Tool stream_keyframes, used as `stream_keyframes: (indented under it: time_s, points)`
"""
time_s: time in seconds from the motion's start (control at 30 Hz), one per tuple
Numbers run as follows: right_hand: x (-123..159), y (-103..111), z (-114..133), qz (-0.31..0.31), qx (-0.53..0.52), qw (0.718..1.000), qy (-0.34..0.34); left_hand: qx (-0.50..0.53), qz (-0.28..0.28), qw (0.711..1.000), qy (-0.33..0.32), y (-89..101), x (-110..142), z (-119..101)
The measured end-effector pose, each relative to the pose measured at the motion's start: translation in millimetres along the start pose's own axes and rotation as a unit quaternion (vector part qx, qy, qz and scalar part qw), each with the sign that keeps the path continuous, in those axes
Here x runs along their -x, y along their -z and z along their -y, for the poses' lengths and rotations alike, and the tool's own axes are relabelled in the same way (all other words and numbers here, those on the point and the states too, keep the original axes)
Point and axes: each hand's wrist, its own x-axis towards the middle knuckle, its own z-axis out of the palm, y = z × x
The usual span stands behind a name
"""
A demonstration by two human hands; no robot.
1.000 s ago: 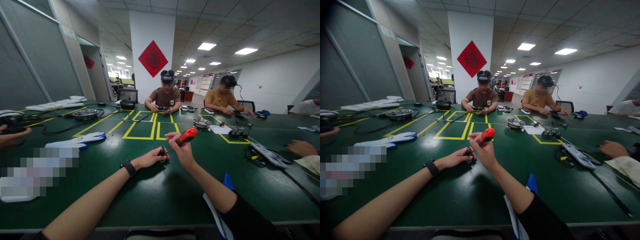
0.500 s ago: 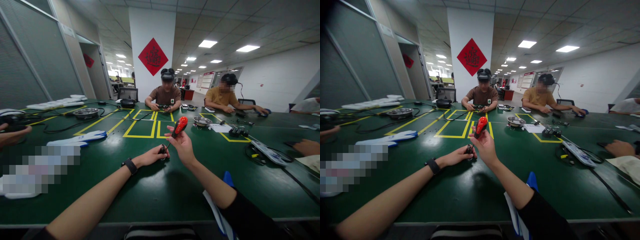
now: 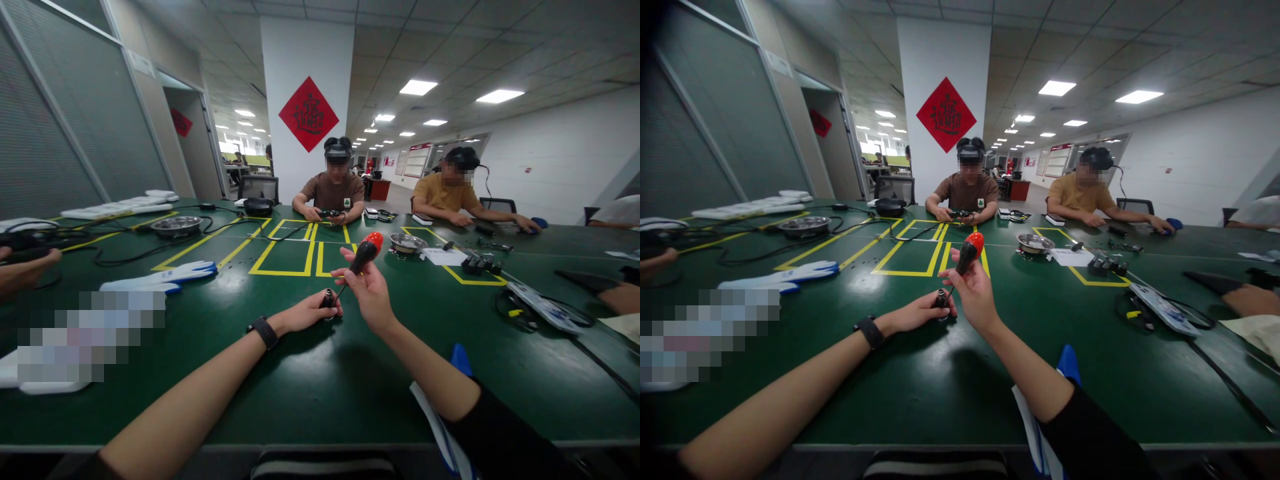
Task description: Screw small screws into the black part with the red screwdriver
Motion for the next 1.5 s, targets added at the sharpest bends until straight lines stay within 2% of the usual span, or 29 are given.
stream_keyframes:
  time_s: [0.27, 0.5, 0.8, 0.93, 1.17, 1.37, 1.5]
  points:
    - [1.8, 2.9, -8.4, -0.023, -0.047, 0.999, 0.000, -0.003, -0.001, 1.000, 0.008, 1.5, 0.3, 1.2]
    - [5.3, -3.3, -3.6, -0.016, 0.028, 0.999, 0.042, 0.009, 0.001, 1.000, 0.000, 1.0, -0.6, 2.2]
    - [9.7, -4.8, -3.3, -0.024, 0.002, 0.999, 0.042, 0.002, 0.005, 1.000, 0.003, 2.3, -0.2, 4.0]
    - [7.2, -5.3, 2.3, -0.009, 0.041, 0.998, 0.048, 0.006, 0.000, 1.000, -0.011, 2.1, -1.3, 4.8]
    - [5.4, -3.1, 1.9, 0.027, 0.014, 0.999, 0.012, 0.000, 0.006, 1.000, -0.007, 1.2, -1.1, 3.6]
    - [5.8, 1.2, -5.1, 0.028, -0.029, 0.999, 0.022, -0.014, 0.002, 1.000, -0.004, 0.9, -0.6, 4.1]
    - [5.0, 1.3, -1.8, 0.041, -0.002, 0.999, 0.025, -0.011, 0.005, 1.000, -0.011, 1.4, -0.8, 4.0]
